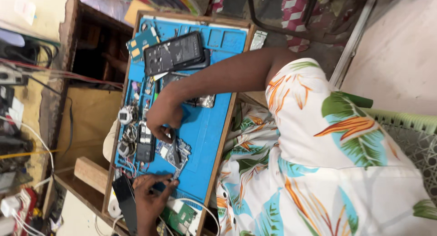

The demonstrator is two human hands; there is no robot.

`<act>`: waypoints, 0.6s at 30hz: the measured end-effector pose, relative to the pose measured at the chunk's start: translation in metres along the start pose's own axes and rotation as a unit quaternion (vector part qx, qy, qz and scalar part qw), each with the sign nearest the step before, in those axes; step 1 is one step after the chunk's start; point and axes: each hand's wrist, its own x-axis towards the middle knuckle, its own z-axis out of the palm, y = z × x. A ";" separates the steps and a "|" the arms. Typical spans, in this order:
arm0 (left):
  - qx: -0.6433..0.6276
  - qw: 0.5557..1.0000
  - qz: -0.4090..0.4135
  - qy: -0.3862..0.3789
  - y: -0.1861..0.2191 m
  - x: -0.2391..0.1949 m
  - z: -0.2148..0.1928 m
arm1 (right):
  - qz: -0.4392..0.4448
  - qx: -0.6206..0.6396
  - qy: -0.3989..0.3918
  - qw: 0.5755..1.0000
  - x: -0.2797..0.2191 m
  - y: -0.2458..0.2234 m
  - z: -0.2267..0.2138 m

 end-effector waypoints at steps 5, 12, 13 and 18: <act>0.036 0.997 0.060 0.017 0.007 0.004 -0.001 | 0.010 -0.004 0.007 1.000 -0.002 0.000 -0.004; 0.042 0.997 0.064 0.030 0.003 0.002 -0.002 | -0.012 -0.064 0.050 0.997 -0.004 0.010 0.010; 0.030 0.997 0.059 0.031 0.001 0.004 -0.004 | 0.005 -0.044 0.043 0.998 -0.009 0.009 0.008; -0.024 0.996 0.087 0.015 -0.010 -0.004 -0.005 | 0.071 -0.033 0.033 0.996 -0.028 -0.023 -0.002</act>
